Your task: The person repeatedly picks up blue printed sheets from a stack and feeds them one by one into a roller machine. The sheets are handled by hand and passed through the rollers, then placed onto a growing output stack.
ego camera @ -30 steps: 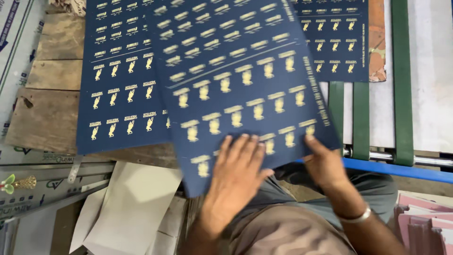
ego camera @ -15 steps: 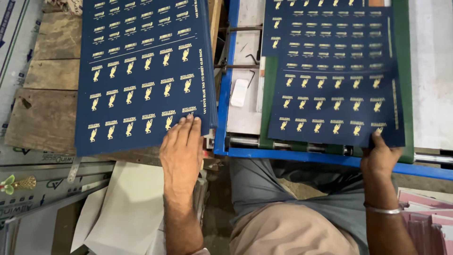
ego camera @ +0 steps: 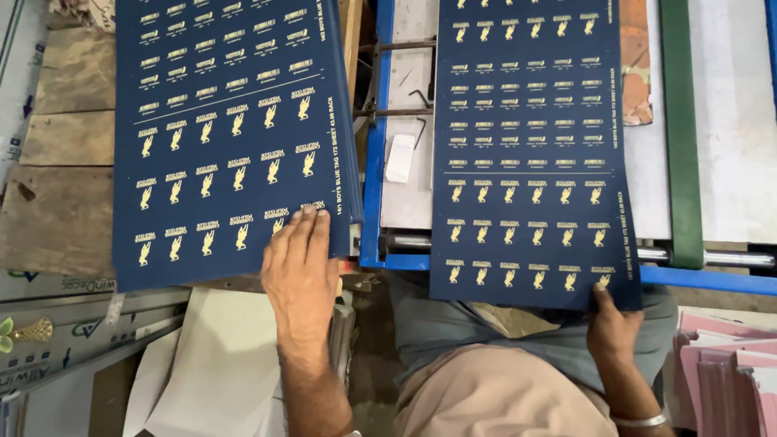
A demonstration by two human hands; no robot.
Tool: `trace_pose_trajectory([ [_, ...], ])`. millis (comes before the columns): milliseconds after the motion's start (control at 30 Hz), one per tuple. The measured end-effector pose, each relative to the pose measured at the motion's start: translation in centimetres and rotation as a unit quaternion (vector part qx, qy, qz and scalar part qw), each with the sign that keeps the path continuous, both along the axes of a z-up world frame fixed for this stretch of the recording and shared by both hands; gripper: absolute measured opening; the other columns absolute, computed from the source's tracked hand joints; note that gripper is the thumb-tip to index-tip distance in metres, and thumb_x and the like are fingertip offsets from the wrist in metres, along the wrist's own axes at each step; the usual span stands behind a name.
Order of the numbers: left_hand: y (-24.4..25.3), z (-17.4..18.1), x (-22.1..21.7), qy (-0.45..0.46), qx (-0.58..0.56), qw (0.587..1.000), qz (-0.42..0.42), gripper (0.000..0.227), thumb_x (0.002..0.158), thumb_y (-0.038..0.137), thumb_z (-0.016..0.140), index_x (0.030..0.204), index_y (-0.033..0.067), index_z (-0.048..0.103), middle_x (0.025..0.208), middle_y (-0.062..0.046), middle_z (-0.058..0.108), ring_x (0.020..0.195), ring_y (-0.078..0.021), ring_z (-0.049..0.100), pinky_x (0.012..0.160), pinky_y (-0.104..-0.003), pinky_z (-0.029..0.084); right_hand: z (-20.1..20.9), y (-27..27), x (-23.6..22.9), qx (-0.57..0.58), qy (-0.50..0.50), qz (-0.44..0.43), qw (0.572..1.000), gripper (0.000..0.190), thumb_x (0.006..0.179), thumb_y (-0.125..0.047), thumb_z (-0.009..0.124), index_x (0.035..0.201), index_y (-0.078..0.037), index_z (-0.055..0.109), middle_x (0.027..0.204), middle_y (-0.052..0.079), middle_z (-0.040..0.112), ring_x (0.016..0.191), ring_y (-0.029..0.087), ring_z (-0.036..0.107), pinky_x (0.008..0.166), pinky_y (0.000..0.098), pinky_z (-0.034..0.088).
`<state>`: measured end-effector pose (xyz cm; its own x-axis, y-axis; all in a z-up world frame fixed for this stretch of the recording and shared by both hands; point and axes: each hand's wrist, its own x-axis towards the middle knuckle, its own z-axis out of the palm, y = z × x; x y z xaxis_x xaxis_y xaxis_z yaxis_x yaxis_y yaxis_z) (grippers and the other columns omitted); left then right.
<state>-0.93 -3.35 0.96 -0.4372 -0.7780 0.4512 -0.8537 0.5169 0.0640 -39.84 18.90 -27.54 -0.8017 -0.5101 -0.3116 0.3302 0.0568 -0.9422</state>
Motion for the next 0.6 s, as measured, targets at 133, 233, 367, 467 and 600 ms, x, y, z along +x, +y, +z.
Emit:
trace_pose_trajectory([
  [133, -0.5, -0.2, 0.3, 0.012, -0.002, 1.000, 0.003, 0.057, 0.070, 0.003, 0.077, 0.126, 0.0032, 0.068, 0.129, -0.010, 0.070, 0.119, -0.0282, 0.065, 0.101, -0.043, 0.051, -0.1, -1.6, 0.0, 0.008, 0.042, 0.028, 0.999, 0.028, 0.101, -0.003, 0.067, 0.128, 0.003, 0.063, 0.116, 0.005, 0.070, 0.100, 0.013, 0.064, 0.088, 0.0254, 0.053],
  [233, -0.8, -0.2, 0.3, 0.022, -0.003, 1.000, 0.001, 0.053, 0.070, 0.004, 0.077, 0.123, 0.0035, 0.069, 0.125, -0.009, 0.071, 0.116, -0.0273, 0.066, 0.098, -0.042, 0.052, 0.3, -4.0, -1.0, 0.036, 0.058, 0.045, 0.997, 0.025, 0.105, -0.004, 0.068, 0.126, 0.008, 0.064, 0.116, 0.008, 0.069, 0.099, 0.015, 0.063, 0.085, 0.0267, 0.052],
  [367, -1.0, -0.3, 0.3, 0.038, -0.009, 0.999, -0.004, 0.049, 0.073, 0.005, 0.077, 0.121, 0.0041, 0.069, 0.123, -0.009, 0.071, 0.114, -0.0273, 0.067, 0.098, -0.043, 0.052, 1.7, -7.2, -1.9, -0.020, 0.055, 0.048, 0.997, 0.034, 0.098, -0.001, 0.067, 0.132, 0.002, 0.060, 0.122, 0.006, 0.068, 0.104, 0.013, 0.065, 0.090, 0.0252, 0.053],
  [467, -1.2, -0.3, 0.3, 0.041, -0.008, 0.999, -0.001, 0.048, 0.073, 0.005, 0.077, 0.120, 0.0047, 0.069, 0.121, -0.008, 0.071, 0.113, -0.0267, 0.067, 0.097, -0.043, 0.052, 2.4, -9.4, -2.6, -0.029, 0.032, 0.052, 0.998, 0.038, 0.099, 0.001, 0.065, 0.136, 0.000, 0.057, 0.121, 0.005, 0.066, 0.104, 0.016, 0.064, 0.086, 0.0292, 0.053],
  [600, -1.1, 0.0, 0.2, 0.040, 0.008, 0.999, -0.001, 0.053, 0.067, 0.005, 0.078, 0.119, 0.0041, 0.069, 0.121, -0.008, 0.071, 0.112, -0.0277, 0.067, 0.096, -0.044, 0.052, 2.2, -12.5, -3.8, -0.050, -0.051, 0.026, 0.997, 0.051, 0.096, 0.000, 0.065, 0.141, -0.007, 0.043, 0.125, 0.007, 0.064, 0.110, 0.021, 0.068, 0.089, 0.0352, 0.059],
])
